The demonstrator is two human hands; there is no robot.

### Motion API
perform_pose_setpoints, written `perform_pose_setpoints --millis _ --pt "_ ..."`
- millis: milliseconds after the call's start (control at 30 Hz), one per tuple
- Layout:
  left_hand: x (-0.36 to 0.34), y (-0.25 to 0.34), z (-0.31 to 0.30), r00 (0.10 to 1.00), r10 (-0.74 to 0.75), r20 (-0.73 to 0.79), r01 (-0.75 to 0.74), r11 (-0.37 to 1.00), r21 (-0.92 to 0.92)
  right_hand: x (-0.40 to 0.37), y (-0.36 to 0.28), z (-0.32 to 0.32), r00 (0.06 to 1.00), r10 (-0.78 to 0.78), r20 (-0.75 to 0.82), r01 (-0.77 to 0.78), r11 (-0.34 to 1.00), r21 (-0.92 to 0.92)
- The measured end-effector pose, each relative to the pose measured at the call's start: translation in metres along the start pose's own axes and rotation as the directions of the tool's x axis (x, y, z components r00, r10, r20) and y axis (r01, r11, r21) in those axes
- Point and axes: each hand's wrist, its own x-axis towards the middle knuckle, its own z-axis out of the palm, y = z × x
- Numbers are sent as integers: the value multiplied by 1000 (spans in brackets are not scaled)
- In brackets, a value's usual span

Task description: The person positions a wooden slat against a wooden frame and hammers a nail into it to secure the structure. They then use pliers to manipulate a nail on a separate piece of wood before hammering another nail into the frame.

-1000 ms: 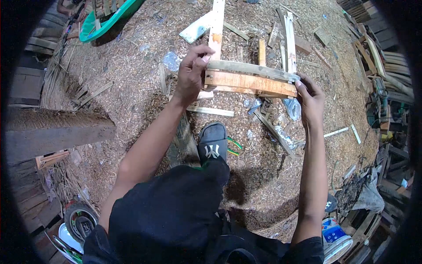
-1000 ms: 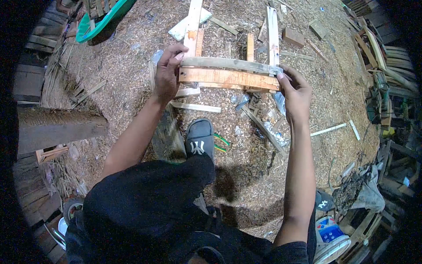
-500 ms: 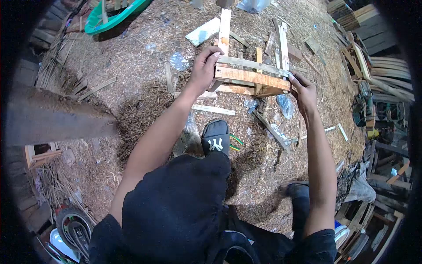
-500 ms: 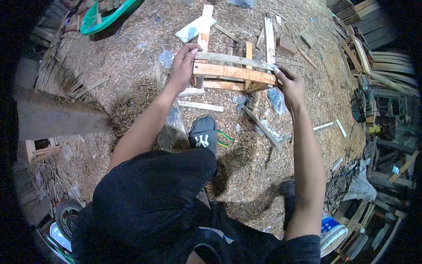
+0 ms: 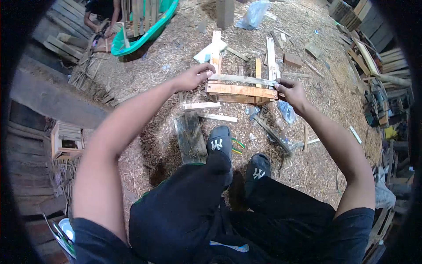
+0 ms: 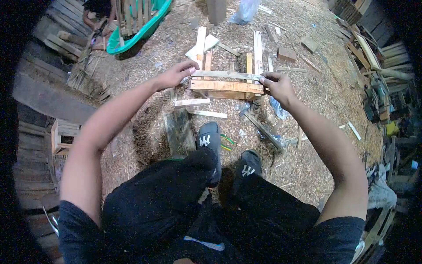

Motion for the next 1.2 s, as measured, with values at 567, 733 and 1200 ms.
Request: perform_pose_setpoints --millis 567,733,1200 --pt "-3 8 41 824 -358 -440 190 905 -381 17 -2 1 978 -209 -4 203 952 -229" --pt "-5 -3 62 787 -287 -546 24 899 -438 14 3 4 987 -158 -11 156 982 -105" --pt "-16 -8 96 833 -275 -480 -286 529 -799 -19 -3 7 1000 -9 -20 7 998 -64"
